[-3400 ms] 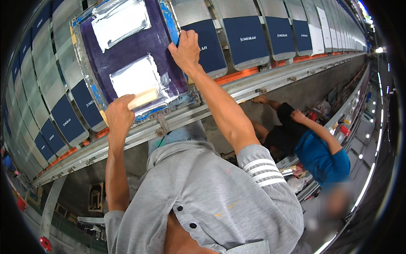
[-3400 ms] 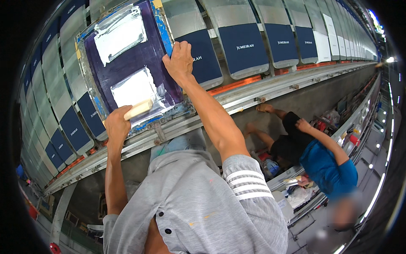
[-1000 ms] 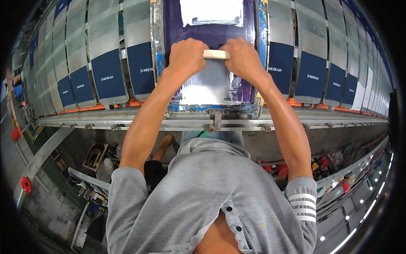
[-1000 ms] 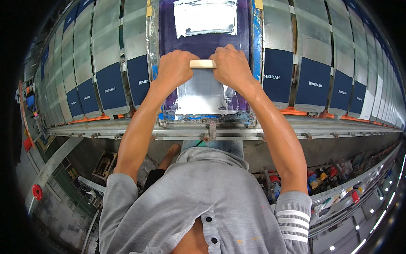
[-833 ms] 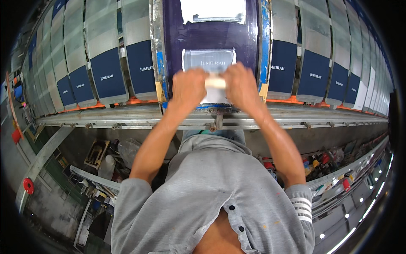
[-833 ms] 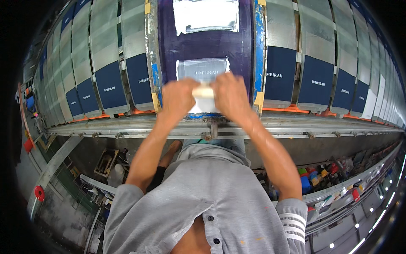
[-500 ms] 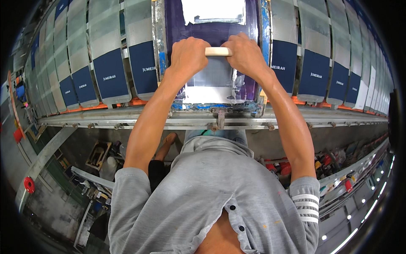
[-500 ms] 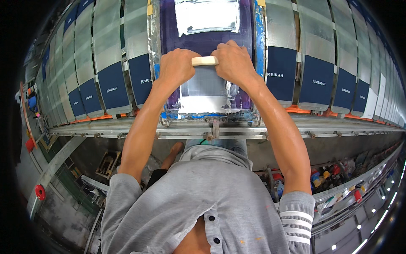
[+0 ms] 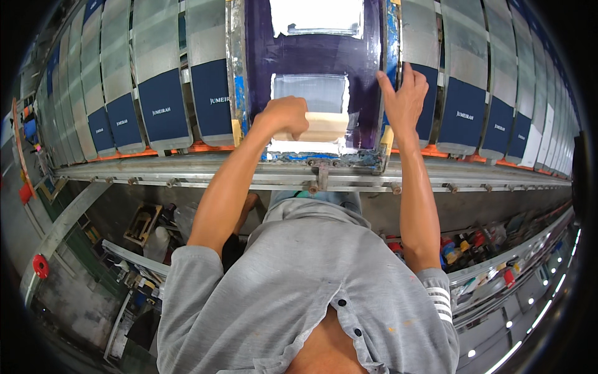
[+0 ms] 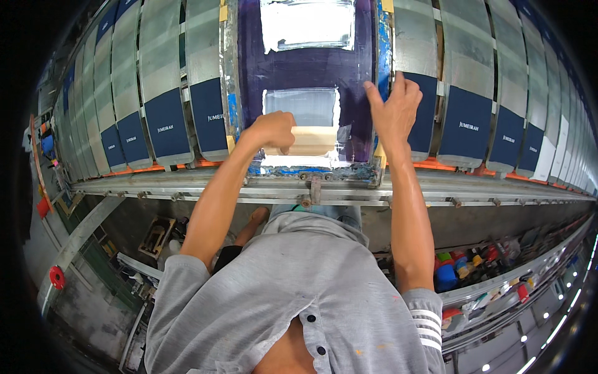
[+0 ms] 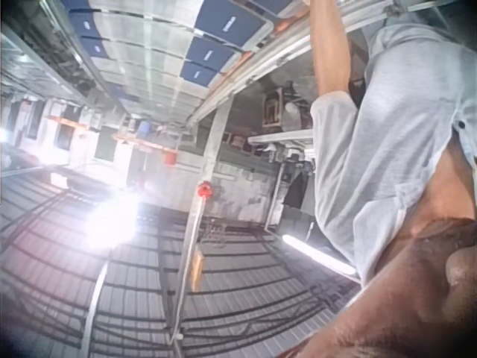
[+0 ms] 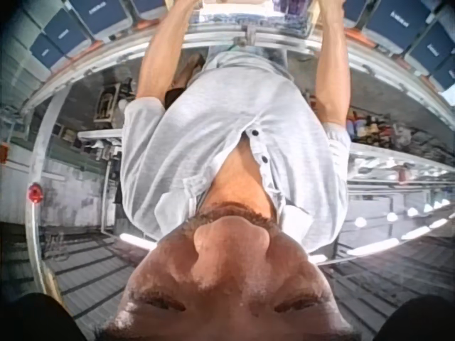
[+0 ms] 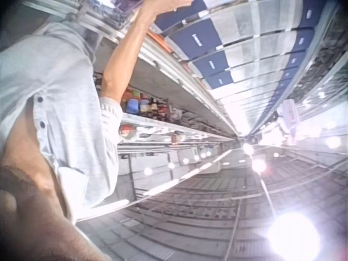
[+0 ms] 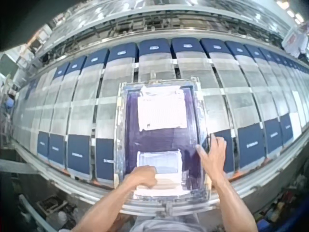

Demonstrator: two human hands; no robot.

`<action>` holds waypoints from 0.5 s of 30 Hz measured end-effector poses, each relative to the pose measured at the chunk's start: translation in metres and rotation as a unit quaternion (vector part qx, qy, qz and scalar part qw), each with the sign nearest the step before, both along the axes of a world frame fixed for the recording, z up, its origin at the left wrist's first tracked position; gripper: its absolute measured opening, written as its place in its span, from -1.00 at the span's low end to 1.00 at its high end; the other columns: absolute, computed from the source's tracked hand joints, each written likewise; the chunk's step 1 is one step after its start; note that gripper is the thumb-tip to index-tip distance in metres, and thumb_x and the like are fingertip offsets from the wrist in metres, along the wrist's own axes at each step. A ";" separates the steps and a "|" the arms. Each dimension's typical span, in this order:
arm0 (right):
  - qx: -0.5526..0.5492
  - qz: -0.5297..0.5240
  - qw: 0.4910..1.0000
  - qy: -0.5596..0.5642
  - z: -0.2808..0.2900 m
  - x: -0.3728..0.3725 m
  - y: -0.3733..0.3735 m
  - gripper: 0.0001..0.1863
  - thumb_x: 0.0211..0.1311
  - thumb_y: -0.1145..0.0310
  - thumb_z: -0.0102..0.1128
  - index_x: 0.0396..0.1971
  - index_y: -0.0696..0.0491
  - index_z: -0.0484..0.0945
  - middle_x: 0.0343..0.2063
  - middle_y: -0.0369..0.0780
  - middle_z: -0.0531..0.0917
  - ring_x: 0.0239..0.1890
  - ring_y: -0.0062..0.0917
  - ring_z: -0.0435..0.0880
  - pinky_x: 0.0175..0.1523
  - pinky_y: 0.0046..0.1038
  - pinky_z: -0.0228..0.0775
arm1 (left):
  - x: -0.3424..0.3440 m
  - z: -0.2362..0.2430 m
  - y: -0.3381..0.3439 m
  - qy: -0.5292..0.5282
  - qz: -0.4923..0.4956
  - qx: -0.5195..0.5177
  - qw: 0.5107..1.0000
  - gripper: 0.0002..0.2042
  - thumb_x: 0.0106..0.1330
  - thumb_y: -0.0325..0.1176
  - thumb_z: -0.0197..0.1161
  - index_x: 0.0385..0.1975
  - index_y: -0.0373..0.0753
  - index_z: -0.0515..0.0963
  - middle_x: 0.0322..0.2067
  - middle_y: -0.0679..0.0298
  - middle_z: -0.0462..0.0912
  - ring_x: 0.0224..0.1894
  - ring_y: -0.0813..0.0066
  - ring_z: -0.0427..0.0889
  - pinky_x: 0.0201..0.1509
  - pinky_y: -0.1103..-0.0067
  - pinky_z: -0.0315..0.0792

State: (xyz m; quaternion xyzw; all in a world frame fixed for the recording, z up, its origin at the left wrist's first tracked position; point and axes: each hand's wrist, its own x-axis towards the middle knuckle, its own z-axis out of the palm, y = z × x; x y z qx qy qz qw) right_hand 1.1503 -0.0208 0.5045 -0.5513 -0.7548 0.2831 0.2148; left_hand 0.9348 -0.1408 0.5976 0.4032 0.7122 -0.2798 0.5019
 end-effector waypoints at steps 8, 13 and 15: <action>-0.027 0.008 0.999 -0.036 -0.037 0.006 -0.001 -0.37 0.09 0.21 0.49 0.09 0.29 0.55 -0.01 0.00 0.54 0.09 -0.09 0.50 0.14 -0.11 0.50 | -0.031 0.046 0.064 0.047 -0.046 0.139 0.988 -0.57 -0.17 -0.52 0.39 -0.17 -0.17 0.80 -0.38 -0.02 0.79 -0.30 0.06 0.79 -0.16 0.24 0.62; 0.011 -0.007 1.000 0.008 -0.044 -0.003 -0.005 -0.39 0.05 0.22 0.47 0.05 0.29 0.58 -0.03 0.00 0.56 0.06 -0.08 0.52 0.12 -0.11 0.49 | -0.002 0.029 -0.006 0.117 -0.040 0.424 0.897 -0.64 0.03 -0.59 0.27 -0.18 -0.13 0.80 -0.28 0.03 0.79 -0.22 0.00 0.77 -0.11 0.25 0.63; 0.032 -0.023 0.999 0.035 -0.052 -0.006 -0.001 -0.43 0.03 0.24 0.45 0.00 0.30 0.60 -0.07 0.01 0.57 0.04 -0.06 0.53 0.13 -0.10 0.46 | 0.020 0.021 -0.047 0.118 -0.049 0.520 0.844 -0.65 0.07 -0.63 0.22 -0.17 -0.18 0.77 -0.20 0.09 0.80 -0.16 0.07 0.78 -0.08 0.29 0.62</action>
